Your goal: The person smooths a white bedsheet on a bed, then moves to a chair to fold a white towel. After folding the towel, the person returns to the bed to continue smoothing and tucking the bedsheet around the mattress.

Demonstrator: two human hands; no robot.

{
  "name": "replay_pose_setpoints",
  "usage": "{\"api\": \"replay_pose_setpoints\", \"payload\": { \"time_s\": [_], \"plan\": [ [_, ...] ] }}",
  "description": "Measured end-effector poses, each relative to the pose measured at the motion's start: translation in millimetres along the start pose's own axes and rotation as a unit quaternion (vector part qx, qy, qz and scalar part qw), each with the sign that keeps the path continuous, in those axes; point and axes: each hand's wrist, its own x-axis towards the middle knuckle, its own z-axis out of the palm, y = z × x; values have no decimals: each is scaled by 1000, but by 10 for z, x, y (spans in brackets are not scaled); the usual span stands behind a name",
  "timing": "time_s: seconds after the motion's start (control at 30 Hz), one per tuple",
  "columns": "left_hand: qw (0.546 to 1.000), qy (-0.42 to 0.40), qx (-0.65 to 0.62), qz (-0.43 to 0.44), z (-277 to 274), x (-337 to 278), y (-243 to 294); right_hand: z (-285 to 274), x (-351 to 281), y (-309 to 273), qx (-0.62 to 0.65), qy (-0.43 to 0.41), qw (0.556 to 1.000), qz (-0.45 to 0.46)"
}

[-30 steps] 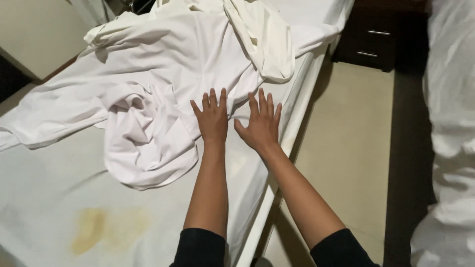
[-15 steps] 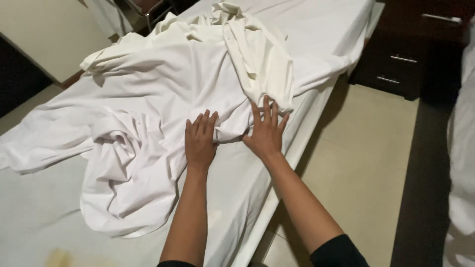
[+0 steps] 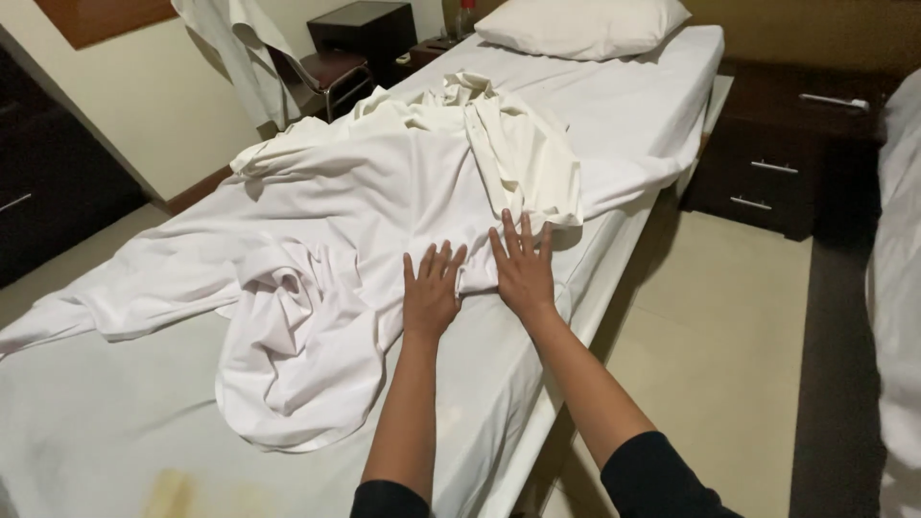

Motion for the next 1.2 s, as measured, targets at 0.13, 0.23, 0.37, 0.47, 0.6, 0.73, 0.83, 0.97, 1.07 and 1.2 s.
{"api": "replay_pose_setpoints", "payload": {
  "time_s": [0.13,0.23,0.37,0.47,0.6,0.73,0.83,0.97,1.07,1.2],
  "plan": [
    [999,-23,-24,-18,-115,-25,30,-132,-103,-15,9,-36,999,14],
    [999,-25,-39,-26,-222,-42,54,-378,-122,-22,61,-86,994,34],
    [999,-27,-18,-22,-231,-122,131,-473,-281,18,69,-136,988,17],
    [999,-34,-10,-25,-239,-213,165,-555,-327,12,93,-142,985,27],
    [999,-17,1,-40,-363,-319,281,-624,-436,36,122,-133,983,42],
    [998,-23,25,-50,-584,-474,486,-812,-593,99,106,-105,989,19],
    [998,-26,34,-51,-726,-605,658,-1003,-663,143,94,-156,983,38],
    [999,-10,11,-34,-843,-781,861,-1046,-854,206,83,-170,982,26],
    [1000,-11,3,-17,-947,-806,926,-1125,-977,241,73,-180,980,35],
    [996,-10,-86,19,-1082,-704,911,-1206,-911,304,106,-186,976,39]
  ]
}}
